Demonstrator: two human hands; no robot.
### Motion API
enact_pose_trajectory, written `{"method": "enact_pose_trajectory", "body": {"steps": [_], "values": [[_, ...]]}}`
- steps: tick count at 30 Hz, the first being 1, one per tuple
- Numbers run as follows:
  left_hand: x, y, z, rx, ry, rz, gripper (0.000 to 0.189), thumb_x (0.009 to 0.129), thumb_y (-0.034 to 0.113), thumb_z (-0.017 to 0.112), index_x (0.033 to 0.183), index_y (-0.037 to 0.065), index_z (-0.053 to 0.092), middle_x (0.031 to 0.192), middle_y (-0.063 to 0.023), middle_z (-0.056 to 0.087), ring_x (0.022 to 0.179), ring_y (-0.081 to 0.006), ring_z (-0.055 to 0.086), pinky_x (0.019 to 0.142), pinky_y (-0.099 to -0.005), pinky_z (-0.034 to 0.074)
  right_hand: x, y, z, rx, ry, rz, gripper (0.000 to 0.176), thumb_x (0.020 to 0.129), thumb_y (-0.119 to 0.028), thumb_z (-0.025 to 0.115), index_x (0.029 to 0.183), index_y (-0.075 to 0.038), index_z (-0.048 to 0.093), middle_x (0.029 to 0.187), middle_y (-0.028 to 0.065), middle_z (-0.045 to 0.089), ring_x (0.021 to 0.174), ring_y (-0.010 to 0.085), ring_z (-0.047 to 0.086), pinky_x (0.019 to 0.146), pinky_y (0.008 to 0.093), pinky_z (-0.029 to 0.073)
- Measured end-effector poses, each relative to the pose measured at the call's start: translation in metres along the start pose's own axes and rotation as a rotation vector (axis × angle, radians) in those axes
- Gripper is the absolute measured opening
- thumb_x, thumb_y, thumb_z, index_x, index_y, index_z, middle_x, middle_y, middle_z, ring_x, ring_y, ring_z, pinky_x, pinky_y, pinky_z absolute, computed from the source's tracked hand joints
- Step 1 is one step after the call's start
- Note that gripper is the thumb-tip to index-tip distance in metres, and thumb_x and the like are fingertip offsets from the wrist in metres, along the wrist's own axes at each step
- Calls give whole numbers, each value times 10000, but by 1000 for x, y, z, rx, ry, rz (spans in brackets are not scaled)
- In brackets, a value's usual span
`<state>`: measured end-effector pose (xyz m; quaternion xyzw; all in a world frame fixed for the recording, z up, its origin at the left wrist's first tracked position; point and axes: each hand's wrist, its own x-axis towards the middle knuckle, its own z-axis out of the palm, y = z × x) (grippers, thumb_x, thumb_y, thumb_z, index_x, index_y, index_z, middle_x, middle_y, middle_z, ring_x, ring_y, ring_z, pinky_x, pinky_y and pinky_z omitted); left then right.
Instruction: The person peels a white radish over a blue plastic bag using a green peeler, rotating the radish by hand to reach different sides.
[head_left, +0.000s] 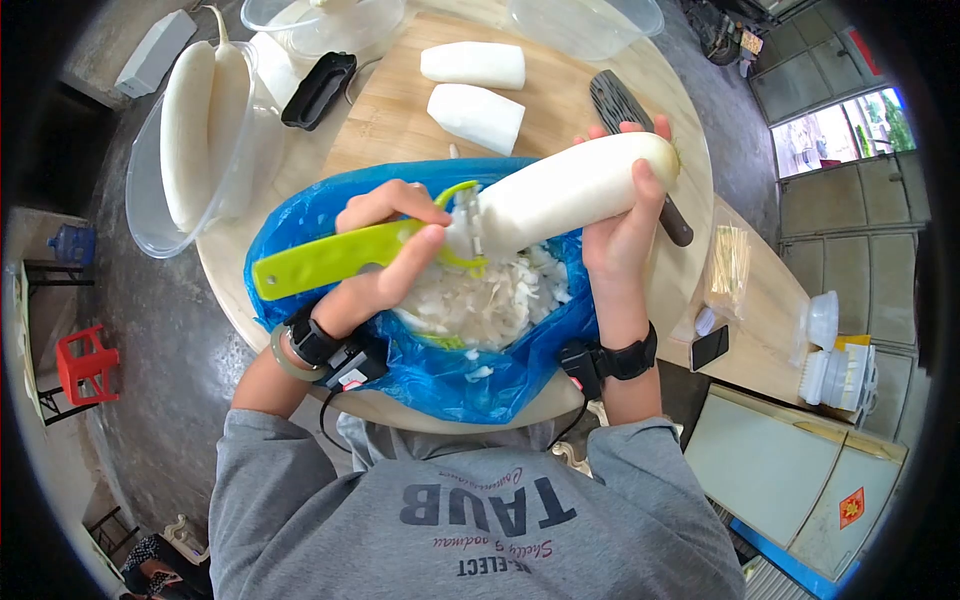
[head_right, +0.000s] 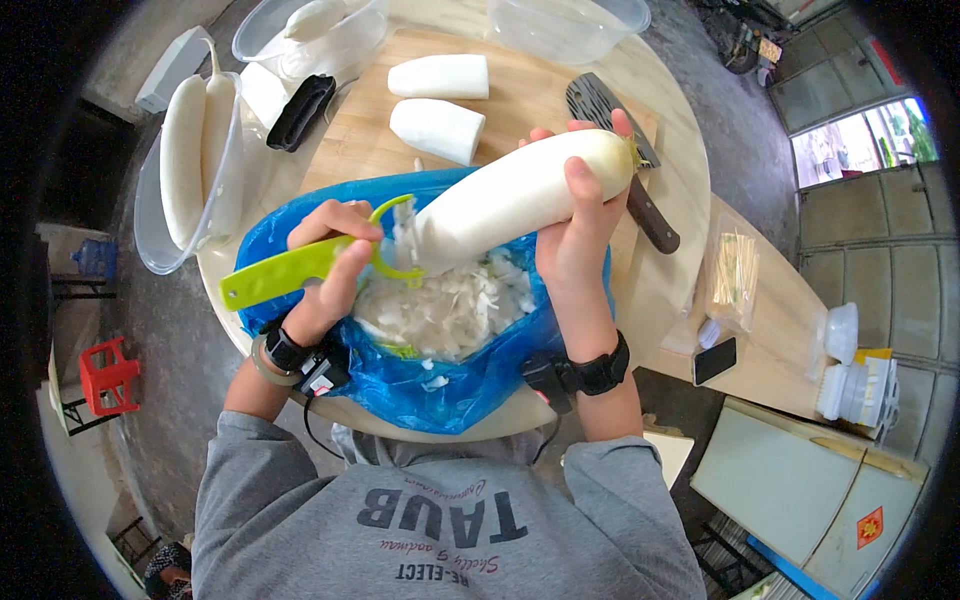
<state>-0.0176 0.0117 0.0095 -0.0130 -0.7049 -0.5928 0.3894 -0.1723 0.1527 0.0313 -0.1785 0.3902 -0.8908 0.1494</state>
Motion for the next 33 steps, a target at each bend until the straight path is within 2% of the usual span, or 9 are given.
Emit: {"method": "enact_pose_trajectory", "body": {"steps": [5, 11, 13, 15, 19, 22, 26, 29, 33], "values": [[-2, -3, -4, 105, -63, -123, 98, 728, 36, 610, 672, 27, 531, 568, -52, 512, 516, -116, 470, 496, -236, 351, 1, 1, -2, 16, 49, 49, 476, 765, -192, 594, 1175, -104, 367, 1078, 88, 469, 964, 286, 560, 879, 469, 471], [1, 3, 2, -20, -29, 29, 114, 734, 38, 613, 664, 19, 524, 585, -58, 510, 523, -113, 452, 494, -244, 342, -3, -2, -1, 35, -6, 61, 402, 788, -265, 560, 1113, -88, 406, 1074, 98, 488, 995, 280, 539, 911, 460, 442], [1, 3, 4, 7, -36, -39, 104, 745, 32, 599, 673, 20, 526, 589, -54, 509, 528, -113, 441, 498, -245, 341, -4, -1, -5, 51, -70, 56, 387, 811, -286, 533, 1114, -65, 439, 1083, 83, 501, 1032, 270, 519, 929, 467, 421], [-1, -4, -3, 49, -36, -97, 81, 756, 9, 566, 684, 17, 528, 587, -55, 505, 538, -118, 426, 513, -251, 346, -3, 0, -4, 20, -6, 55, 399, 824, -308, 532, 1124, -62, 439, 1065, 80, 505, 1036, 258, 517, 938, 469, 417], [-5, -8, -6, -219, 37, -69, 92, 742, 4, 561, 663, 7, 514, 589, -75, 506, 550, -130, 436, 524, -266, 357, -2, -4, -3, 19, 51, 81, 495, 821, -347, 578, 1188, -72, 393, 1029, 115, 492, 1025, 230, 520, 944, 455, 428], [1, -1, 2, -86, -79, 41, 108, 742, 4, 563, 653, 10, 503, 591, -79, 512, 544, -130, 430, 513, -269, 349, -1, -1, -5, 24, 20, 65, 488, 859, -405, 523, 1190, -58, 434, 1070, 74, 519, 1078, 222, 500, 974, 477, 399], [-5, -7, -11, 78, -90, -85, 96, 756, 48, 574, 678, 9, 535, 644, -101, 571, 557, -162, 491, 523, -279, 382, 0, -1, -5, 5, 24, 55, 501, 860, -414, 519, 1202, -58, 432, 1090, 79, 518, 1085, 224, 499, 974, 474, 400], [-7, -12, -11, -129, 21, -38, 122, 771, 108, 581, 701, 10, 564, 646, -101, 577, 566, -175, 518, 532, -284, 403, 1, -1, -3, -10, 44, 63, 499, 860, -410, 516, 1201, -56, 430, 1090, 88, 516, 1086, 225, 498, 972, 471, 403], [6, 8, 1, 30, -180, 78, 146, 774, 142, 601, 727, 3, 595, 625, -98, 578, 587, -188, 551, 547, -295, 427, 1, -1, -3, -18, 49, 62, 499, 860, -406, 511, 1200, -51, 427, 1088, 96, 515, 1084, 228, 501, 966, 469, 407]]}}
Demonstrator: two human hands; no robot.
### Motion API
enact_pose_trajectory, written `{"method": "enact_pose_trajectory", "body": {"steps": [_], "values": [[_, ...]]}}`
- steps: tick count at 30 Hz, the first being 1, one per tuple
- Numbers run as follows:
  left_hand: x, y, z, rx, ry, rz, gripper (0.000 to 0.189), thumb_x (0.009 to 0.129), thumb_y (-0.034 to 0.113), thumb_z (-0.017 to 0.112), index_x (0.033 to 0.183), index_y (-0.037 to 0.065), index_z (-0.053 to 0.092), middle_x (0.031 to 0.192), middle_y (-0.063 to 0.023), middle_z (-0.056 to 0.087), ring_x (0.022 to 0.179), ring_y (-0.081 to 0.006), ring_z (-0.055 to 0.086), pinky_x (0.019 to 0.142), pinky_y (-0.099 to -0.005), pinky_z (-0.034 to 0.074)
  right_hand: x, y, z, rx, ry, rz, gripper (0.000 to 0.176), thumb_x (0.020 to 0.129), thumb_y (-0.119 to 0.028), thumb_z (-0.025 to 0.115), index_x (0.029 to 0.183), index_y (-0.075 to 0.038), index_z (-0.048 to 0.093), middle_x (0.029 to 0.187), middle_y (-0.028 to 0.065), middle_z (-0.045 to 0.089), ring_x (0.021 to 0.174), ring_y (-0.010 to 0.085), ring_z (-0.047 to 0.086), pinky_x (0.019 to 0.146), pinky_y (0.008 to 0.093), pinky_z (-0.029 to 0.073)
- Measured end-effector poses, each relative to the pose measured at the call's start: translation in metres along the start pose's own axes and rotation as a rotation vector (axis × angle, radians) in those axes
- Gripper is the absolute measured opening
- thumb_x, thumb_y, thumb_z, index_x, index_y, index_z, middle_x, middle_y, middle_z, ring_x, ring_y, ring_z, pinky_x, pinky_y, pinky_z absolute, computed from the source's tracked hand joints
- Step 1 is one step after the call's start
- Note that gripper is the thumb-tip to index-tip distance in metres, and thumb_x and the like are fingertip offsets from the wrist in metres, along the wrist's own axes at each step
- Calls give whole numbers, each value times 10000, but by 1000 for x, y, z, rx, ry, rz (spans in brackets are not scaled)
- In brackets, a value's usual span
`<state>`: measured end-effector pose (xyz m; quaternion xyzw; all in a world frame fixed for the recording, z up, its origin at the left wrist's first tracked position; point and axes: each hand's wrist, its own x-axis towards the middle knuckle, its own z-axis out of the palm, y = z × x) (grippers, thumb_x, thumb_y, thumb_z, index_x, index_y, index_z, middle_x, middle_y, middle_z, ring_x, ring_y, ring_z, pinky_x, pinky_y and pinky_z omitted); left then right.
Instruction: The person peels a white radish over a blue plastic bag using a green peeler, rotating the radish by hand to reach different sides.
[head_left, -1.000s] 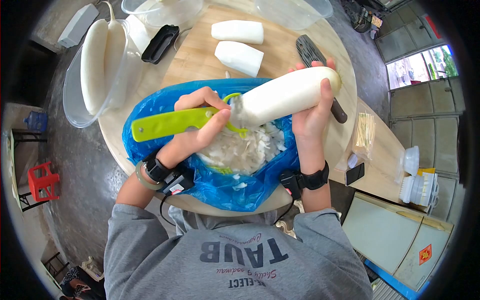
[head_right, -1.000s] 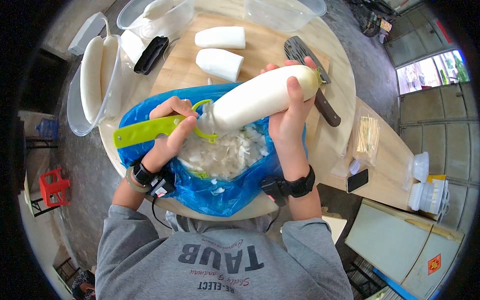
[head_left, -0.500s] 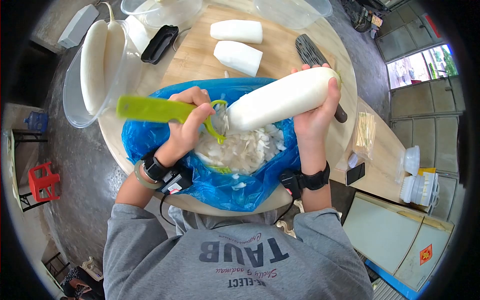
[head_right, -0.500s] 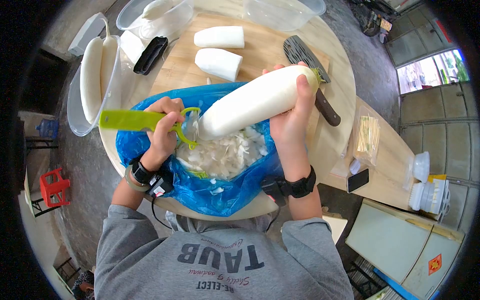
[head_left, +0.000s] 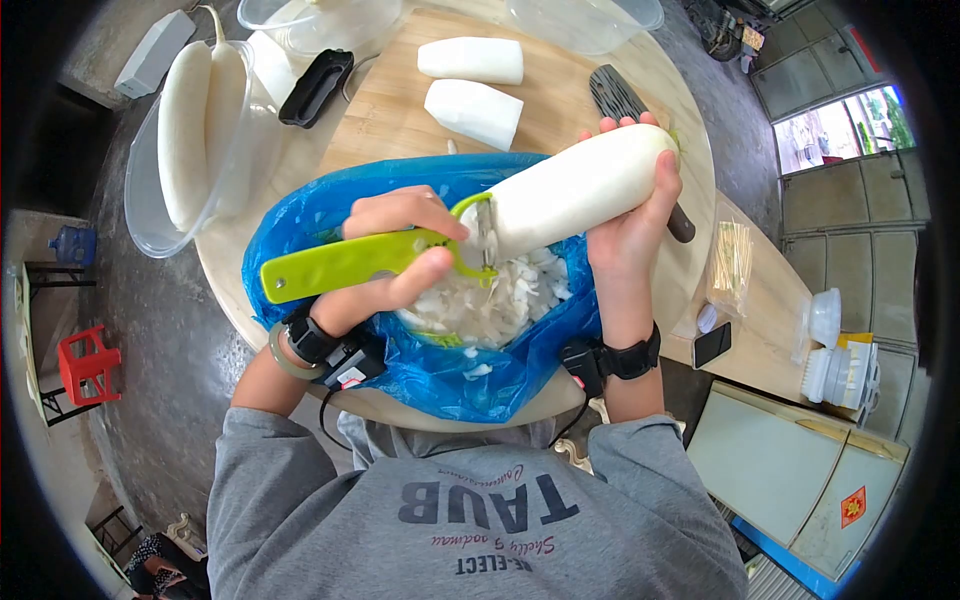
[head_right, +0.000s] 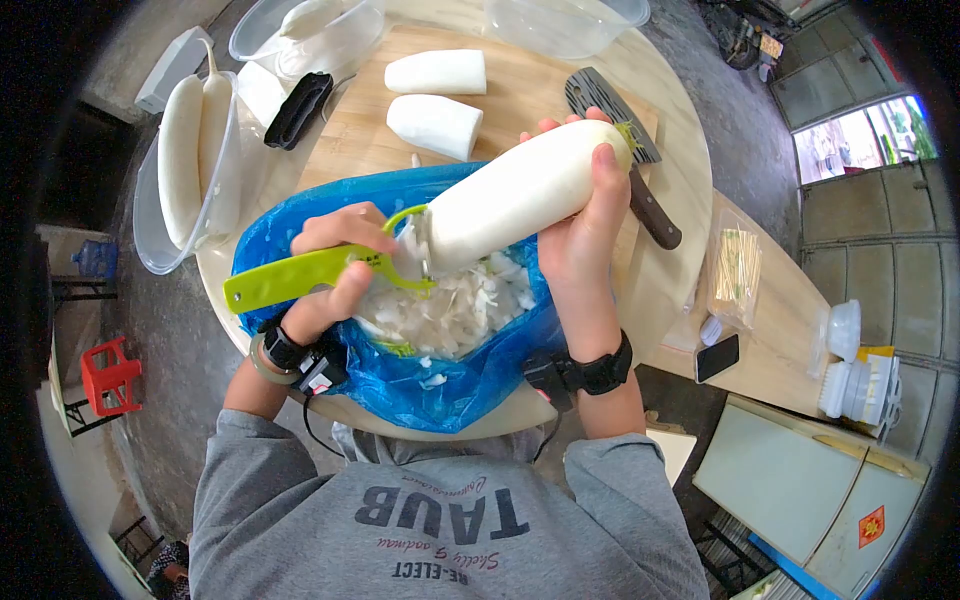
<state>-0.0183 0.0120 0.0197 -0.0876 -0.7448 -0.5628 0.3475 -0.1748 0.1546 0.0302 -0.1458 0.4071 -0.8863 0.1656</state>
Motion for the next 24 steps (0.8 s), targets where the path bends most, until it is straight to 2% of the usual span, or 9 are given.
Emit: {"method": "enact_pose_trajectory", "body": {"steps": [4, 7, 11, 12, 18, 21, 22, 24], "values": [[-11, -5, -6, 191, 90, -180, 107, 761, 88, 618, 703, 5, 582, 611, -85, 575, 576, -166, 550, 535, -270, 423, 0, -1, 3, -18, 48, 14, 492, 863, -401, 487, 1199, -47, 427, 1090, 99, 514, 1076, 231, 509, 957, 469, 411], [-13, -14, -4, -101, 217, -58, 102, 736, 78, 653, 704, 11, 582, 605, -74, 572, 570, -144, 545, 523, -262, 417, 1, -2, 4, 2, 56, 23, 477, 863, -386, 470, 1197, -46, 432, 1095, 99, 511, 1073, 234, 513, 947, 465, 416], [2, 2, 4, 102, -13, 1, 98, 724, 87, 650, 687, 32, 577, 591, -70, 560, 549, -153, 544, 503, -251, 405, -1, -5, 7, 32, 62, 52, 471, 841, -364, 488, 1203, -74, 407, 1092, 90, 460, 1035, 235, 509, 934, 446, 422], [0, 4, 5, 145, -2, -62, 70, 709, 68, 648, 684, 39, 589, 583, -69, 560, 511, -171, 537, 480, -248, 402, 0, -4, 6, 36, 76, 56, 465, 840, -361, 490, 1199, -77, 409, 1088, 90, 459, 1032, 235, 510, 931, 444, 424], [-12, -9, -7, 144, 90, -160, 58, 672, 19, 658, 684, 34, 604, 571, -71, 562, 485, -189, 535, 463, -266, 410, 4, -1, 2, 37, 133, 65, 427, 848, -350, 487, 1165, -68, 436, 1069, 98, 487, 1022, 238, 519, 915, 452, 435], [0, -2, 5, 93, 59, 110, 81, 673, 23, 659, 655, 37, 582, 569, -72, 556, 484, -183, 530, 460, -269, 406, 1, -2, 4, 40, 140, 56, 419, 853, -349, 486, 1153, -59, 448, 1062, 104, 500, 1027, 240, 519, 915, 456, 436], [3, 2, 7, 152, -26, 91, 100, 670, 30, 668, 643, 44, 573, 574, -73, 559, 481, -184, 528, 459, -270, 407, 1, -2, 5, 41, 141, 56, 418, 853, -348, 487, 1151, -58, 448, 1060, 105, 500, 1028, 240, 519, 916, 455, 436], [1, 2, 6, 172, 8, -7, 101, 675, 39, 670, 644, 42, 574, 578, -75, 561, 484, -182, 529, 462, -266, 405, 2, -2, 4, 35, 141, 69, 411, 844, -330, 494, 1157, -71, 429, 1045, 94, 481, 1006, 241, 523, 899, 445, 444]]}}
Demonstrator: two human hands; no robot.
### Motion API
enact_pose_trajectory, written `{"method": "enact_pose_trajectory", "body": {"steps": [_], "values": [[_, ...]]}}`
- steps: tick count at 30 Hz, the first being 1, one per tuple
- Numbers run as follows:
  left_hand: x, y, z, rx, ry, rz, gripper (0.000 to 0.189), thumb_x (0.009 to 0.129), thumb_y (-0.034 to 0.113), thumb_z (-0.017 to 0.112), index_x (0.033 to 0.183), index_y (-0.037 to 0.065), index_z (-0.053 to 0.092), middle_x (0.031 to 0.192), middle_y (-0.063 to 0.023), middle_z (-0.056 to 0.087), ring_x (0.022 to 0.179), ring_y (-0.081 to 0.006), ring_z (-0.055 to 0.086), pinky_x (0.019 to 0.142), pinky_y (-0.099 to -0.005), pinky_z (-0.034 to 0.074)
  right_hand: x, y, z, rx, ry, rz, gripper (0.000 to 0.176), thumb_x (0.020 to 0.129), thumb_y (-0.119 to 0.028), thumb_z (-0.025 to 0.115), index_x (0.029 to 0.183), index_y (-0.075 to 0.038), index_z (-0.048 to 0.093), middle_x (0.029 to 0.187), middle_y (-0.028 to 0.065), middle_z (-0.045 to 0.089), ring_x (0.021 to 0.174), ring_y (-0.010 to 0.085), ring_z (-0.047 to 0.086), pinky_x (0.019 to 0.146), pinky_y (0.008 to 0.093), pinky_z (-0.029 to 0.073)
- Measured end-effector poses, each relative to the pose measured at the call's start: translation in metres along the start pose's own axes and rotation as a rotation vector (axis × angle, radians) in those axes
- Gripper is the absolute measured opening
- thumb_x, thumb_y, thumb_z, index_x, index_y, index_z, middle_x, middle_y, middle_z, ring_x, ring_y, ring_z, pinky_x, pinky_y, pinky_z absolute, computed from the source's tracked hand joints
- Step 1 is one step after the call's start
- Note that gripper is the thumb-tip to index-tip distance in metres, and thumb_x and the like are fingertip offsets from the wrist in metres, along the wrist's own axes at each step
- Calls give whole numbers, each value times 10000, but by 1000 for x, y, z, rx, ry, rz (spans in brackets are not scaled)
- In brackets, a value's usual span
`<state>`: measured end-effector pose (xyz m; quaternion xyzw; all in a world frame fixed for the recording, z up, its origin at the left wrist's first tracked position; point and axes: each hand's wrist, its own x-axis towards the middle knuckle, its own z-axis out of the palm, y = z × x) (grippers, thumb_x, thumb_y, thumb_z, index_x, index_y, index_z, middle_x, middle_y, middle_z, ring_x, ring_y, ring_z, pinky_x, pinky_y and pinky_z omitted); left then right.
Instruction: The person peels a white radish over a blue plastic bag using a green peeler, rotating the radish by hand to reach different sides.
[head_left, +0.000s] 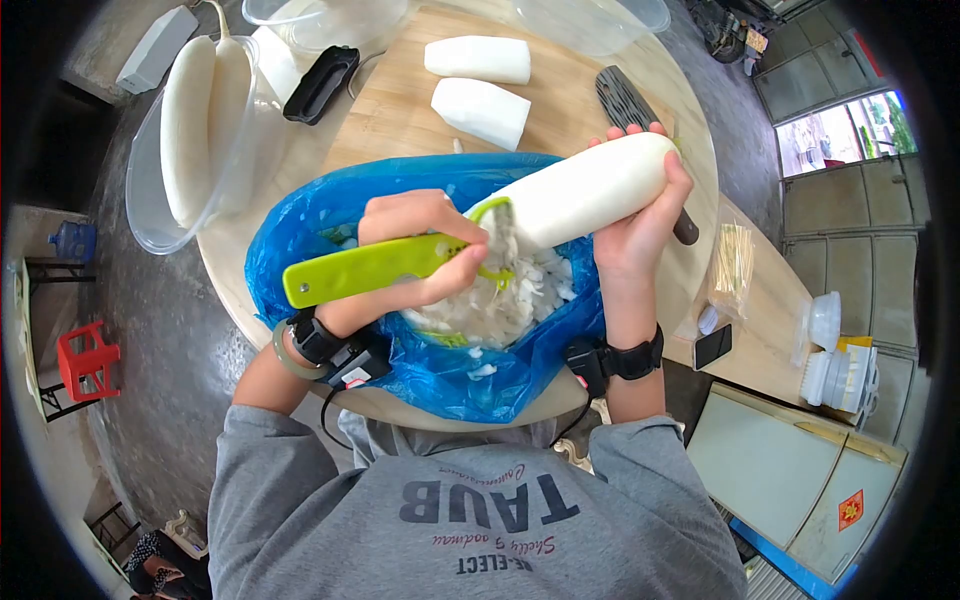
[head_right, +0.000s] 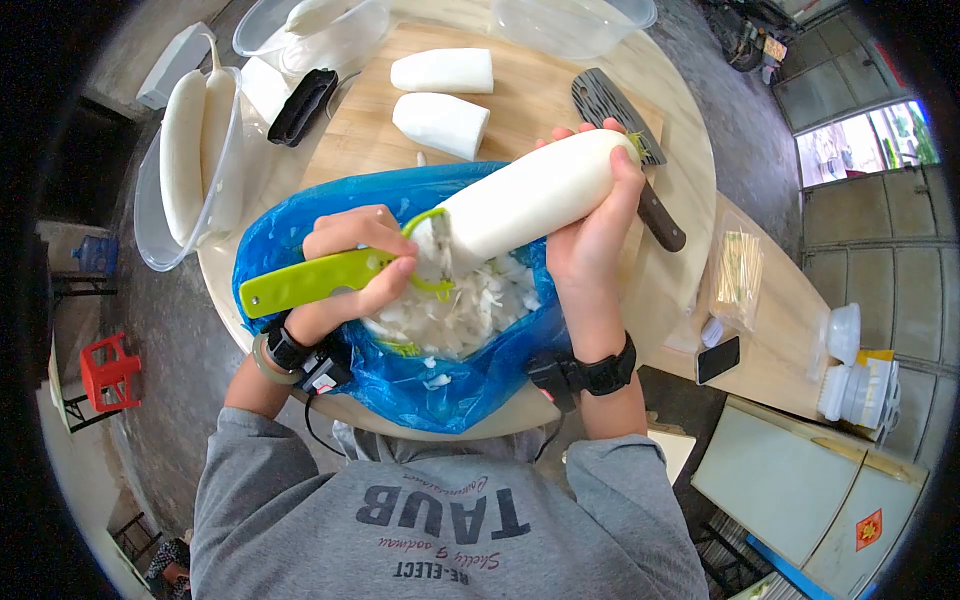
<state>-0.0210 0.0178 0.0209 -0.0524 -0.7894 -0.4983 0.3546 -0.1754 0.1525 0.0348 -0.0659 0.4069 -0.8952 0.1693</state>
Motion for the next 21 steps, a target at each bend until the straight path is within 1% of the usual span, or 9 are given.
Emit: {"method": "enact_pose_trajectory", "body": {"steps": [2, 5, 9, 10, 13, 14, 17, 18, 21], "values": [[-5, -1, -6, 51, 11, -122, 99, 685, 48, 662, 648, 37, 571, 576, -76, 561, 487, -177, 530, 468, -259, 399, 1, 0, -1, -1, 11, 8, 407, 840, -321, 498, 1158, -78, 419, 1031, 88, 473, 990, 242, 526, 888, 439, 451], [-14, -16, -10, 6, 95, -207, 94, 690, 51, 655, 653, 33, 570, 577, -77, 564, 492, -173, 533, 473, -256, 399, 2, 0, 0, 7, 17, 16, 404, 841, -320, 500, 1153, -79, 418, 1015, 90, 474, 978, 243, 530, 881, 438, 455], [-1, 0, -6, -48, 42, -9, 81, 706, 63, 647, 689, 32, 574, 571, -75, 559, 480, -155, 514, 462, -249, 382, 1, -1, 0, 9, -9, 5, 404, 841, -322, 499, 1152, -78, 415, 1006, 91, 473, 964, 241, 535, 873, 440, 458], [-1, -1, -1, -17, -15, 5, 85, 715, 68, 645, 692, 39, 568, 575, -72, 551, 485, -150, 509, 463, -246, 375, 0, -2, 0, 6, -13, 3, 405, 841, -324, 498, 1151, -77, 415, 1005, 91, 473, 961, 240, 536, 872, 440, 459], [-8, -4, -9, -14, -22, -155, 98, 719, 70, 646, 682, 40, 560, 599, -68, 560, 504, -141, 517, 473, -244, 379, 0, -2, 0, 29, -10, 18, 406, 837, -310, 506, 1153, -72, 414, 1002, 94, 475, 956, 241, 538, 868, 445, 461], [-16, -15, -11, 39, 44, -243, 109, 728, 72, 641, 677, 32, 553, 601, -63, 566, 500, -133, 513, 477, -239, 380, 0, -2, -1, 21, -8, 5, 402, 833, -291, 517, 1152, -70, 414, 1000, 94, 476, 952, 241, 541, 863, 445, 465], [-9, -10, -5, -142, 171, -90, 110, 729, 64, 642, 677, 25, 552, 577, -58, 559, 478, -132, 503, 473, -240, 379, 1, 0, -2, 9, -28, -22, 394, 817, -229, 550, 1149, -66, 415, 994, 93, 479, 941, 239, 548, 850, 441, 477], [-5, -7, -4, -141, 146, -23, 113, 725, 60, 650, 678, 22, 554, 568, -57, 560, 465, -137, 498, 471, -242, 382, 1, 0, -2, 13, -44, -31, 393, 810, -206, 561, 1147, -65, 416, 992, 93, 481, 938, 238, 550, 845, 439, 481], [-3, -2, 0, -60, 17, -108, 118, 716, 54, 658, 673, 16, 555, 577, -61, 565, 468, -135, 498, 471, -241, 383, 1, 0, -4, 11, -44, -36, 392, 796, -161, 579, 1140, -62, 419, 989, 90, 484, 930, 234, 555, 834, 433, 490]]}}
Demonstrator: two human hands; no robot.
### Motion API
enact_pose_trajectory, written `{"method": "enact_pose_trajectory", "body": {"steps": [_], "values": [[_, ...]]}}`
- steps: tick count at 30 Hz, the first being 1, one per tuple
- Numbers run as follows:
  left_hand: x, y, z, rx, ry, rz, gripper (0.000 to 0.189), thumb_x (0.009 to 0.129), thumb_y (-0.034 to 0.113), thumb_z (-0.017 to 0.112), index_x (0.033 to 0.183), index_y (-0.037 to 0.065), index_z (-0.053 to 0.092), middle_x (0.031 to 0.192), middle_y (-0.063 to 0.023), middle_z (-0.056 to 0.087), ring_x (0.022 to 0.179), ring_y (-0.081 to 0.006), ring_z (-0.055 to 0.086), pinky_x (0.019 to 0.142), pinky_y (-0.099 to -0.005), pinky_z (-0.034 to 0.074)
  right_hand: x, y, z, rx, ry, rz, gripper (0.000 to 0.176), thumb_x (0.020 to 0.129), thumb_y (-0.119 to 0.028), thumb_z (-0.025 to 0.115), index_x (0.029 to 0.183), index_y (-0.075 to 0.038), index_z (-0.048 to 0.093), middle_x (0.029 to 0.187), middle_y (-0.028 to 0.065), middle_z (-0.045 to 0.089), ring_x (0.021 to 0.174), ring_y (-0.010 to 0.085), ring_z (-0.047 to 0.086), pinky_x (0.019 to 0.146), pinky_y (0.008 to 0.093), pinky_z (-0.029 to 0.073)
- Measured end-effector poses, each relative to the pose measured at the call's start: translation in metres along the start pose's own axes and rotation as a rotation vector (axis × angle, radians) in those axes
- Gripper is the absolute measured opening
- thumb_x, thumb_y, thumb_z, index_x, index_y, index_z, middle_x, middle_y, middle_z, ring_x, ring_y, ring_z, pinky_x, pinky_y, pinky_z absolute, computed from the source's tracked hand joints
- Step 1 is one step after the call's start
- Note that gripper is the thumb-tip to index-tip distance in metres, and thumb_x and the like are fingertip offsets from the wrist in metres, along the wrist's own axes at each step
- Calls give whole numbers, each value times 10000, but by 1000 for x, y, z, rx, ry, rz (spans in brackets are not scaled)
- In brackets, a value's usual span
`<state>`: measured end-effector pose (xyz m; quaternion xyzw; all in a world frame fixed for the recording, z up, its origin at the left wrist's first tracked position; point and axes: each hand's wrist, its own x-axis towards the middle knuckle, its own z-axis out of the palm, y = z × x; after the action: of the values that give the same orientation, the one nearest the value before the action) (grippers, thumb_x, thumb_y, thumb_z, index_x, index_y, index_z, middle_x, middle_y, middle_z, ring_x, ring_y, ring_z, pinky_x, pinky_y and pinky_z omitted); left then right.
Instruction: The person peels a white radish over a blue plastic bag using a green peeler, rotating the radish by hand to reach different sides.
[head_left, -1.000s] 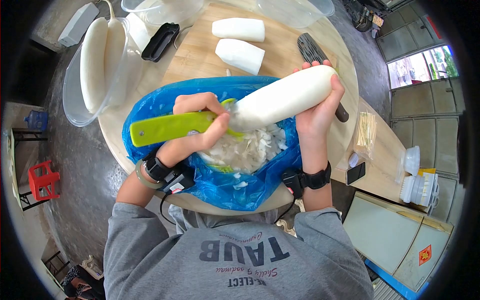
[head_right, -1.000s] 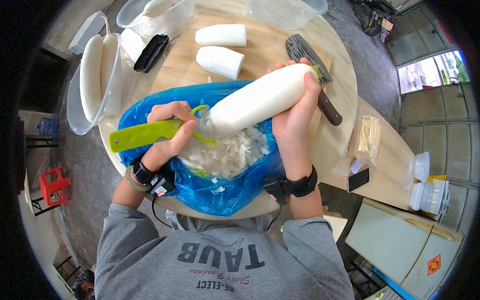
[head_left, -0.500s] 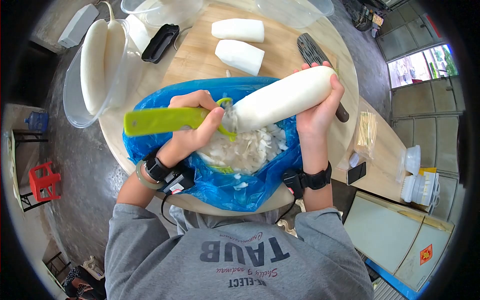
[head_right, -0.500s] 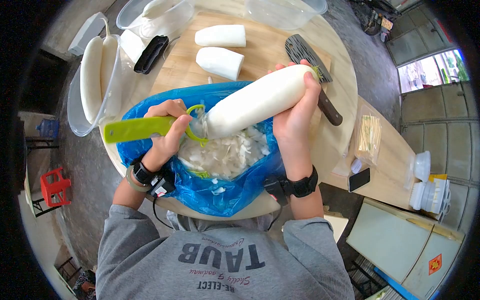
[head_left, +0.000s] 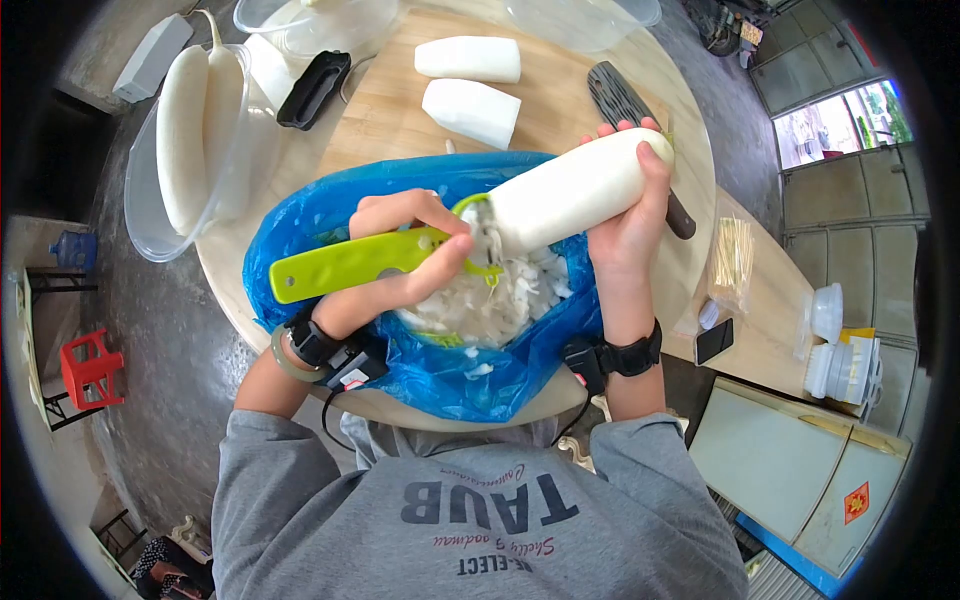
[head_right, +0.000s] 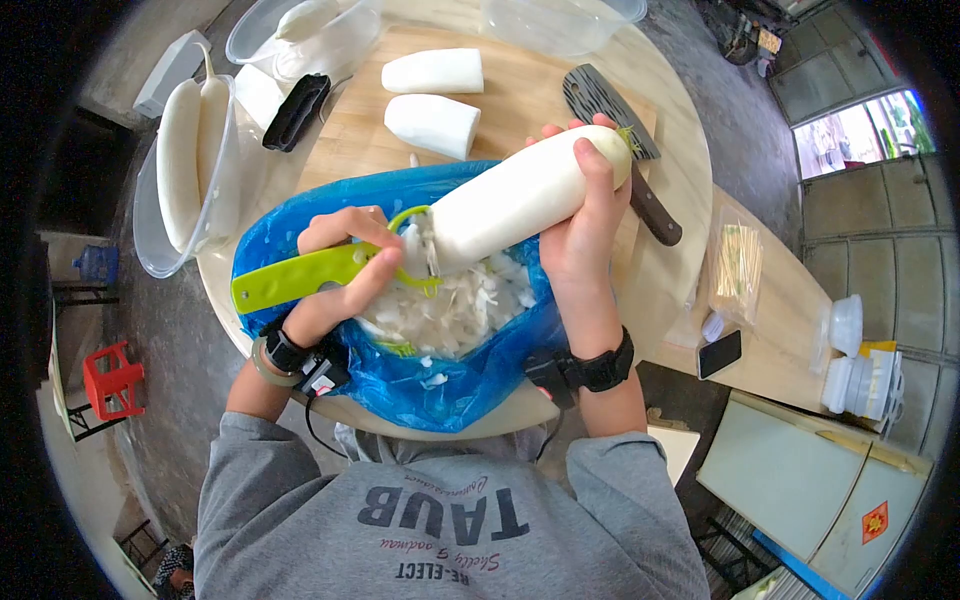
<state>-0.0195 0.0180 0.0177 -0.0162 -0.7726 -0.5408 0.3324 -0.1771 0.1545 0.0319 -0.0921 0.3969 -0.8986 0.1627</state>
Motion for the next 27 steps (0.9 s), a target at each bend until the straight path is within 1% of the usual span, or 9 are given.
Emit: {"method": "enact_pose_trajectory", "body": {"steps": [4, 8, 9, 15, 18, 19, 22, 26, 27], "values": [[-9, -17, -10, 60, 97, -119, 120, 704, 53, 666, 656, 30, 559, 578, -76, 569, 472, -152, 511, 469, -243, 387, 2, 0, -1, 3, 31, 18, 395, 790, -152, 580, 1138, -56, 420, 989, 93, 484, 924, 232, 559, 830, 431, 493], [1, -3, -1, -27, 70, 92, 111, 711, 50, 656, 693, 35, 547, 563, -66, 542, 473, -143, 485, 467, -239, 362, 0, -1, 1, 1, -2, -12, 406, 785, -154, 580, 1143, -53, 416, 990, 99, 482, 924, 235, 560, 831, 433, 492], [1, 0, -1, 30, -25, 20, 114, 714, 51, 653, 702, 31, 542, 574, -65, 540, 501, -136, 502, 480, -239, 366, 0, -1, 0, -5, -8, -18, 409, 784, -155, 579, 1144, -53, 415, 991, 100, 482, 925, 237, 560, 834, 433, 491], [-11, -22, -12, -97, 81, -183, 80, 731, 67, 629, 723, 26, 561, 615, -64, 560, 532, -146, 524, 496, -246, 381, 0, 0, 1, -4, 24, 4, 422, 778, -170, 577, 1148, -50, 413, 1004, 104, 479, 925, 242, 561, 851, 436, 485], [-4, -11, -7, -156, 71, 30, 93, 740, 69, 616, 705, 22, 544, 610, -62, 558, 531, -139, 523, 499, -240, 378, 0, -1, 1, -5, -13, -3, 431, 773, -178, 579, 1150, -52, 413, 1011, 106, 479, 929, 242, 560, 856, 435, 483], [0, -5, -8, -33, -3, 61, 111, 746, 71, 617, 697, 17, 534, 607, -63, 555, 528, -125, 518, 500, -230, 373, 0, -1, 1, -8, -30, -7, 434, 771, -181, 580, 1151, -54, 413, 1014, 107, 479, 931, 242, 559, 857, 435, 482], [-1, 1, 0, -80, 53, -173, 103, 740, 66, 619, 695, 21, 538, 600, -62, 548, 531, -116, 515, 500, -224, 369, 0, 1, 0, -4, -32, -17, 441, 767, -194, 582, 1152, -58, 415, 1021, 110, 480, 940, 243, 556, 860, 439, 479], [-10, -21, -12, -116, 37, -127, 128, 722, 66, 620, 652, 36, 518, 562, -54, 526, 507, -117, 500, 477, -230, 354, -1, 0, 0, -19, 6, -13, 439, 768, -214, 576, 1148, -57, 421, 1026, 109, 482, 950, 247, 552, 863, 439, 474], [-8, -17, -9, -85, 39, -52, 140, 720, 74, 624, 642, 38, 512, 553, -54, 521, 498, -121, 495, 472, -231, 351, -2, 0, 0, -14, -3, -19, 437, 769, -217, 574, 1147, -57, 422, 1027, 107, 482, 951, 248, 551, 863, 438, 473]]}}
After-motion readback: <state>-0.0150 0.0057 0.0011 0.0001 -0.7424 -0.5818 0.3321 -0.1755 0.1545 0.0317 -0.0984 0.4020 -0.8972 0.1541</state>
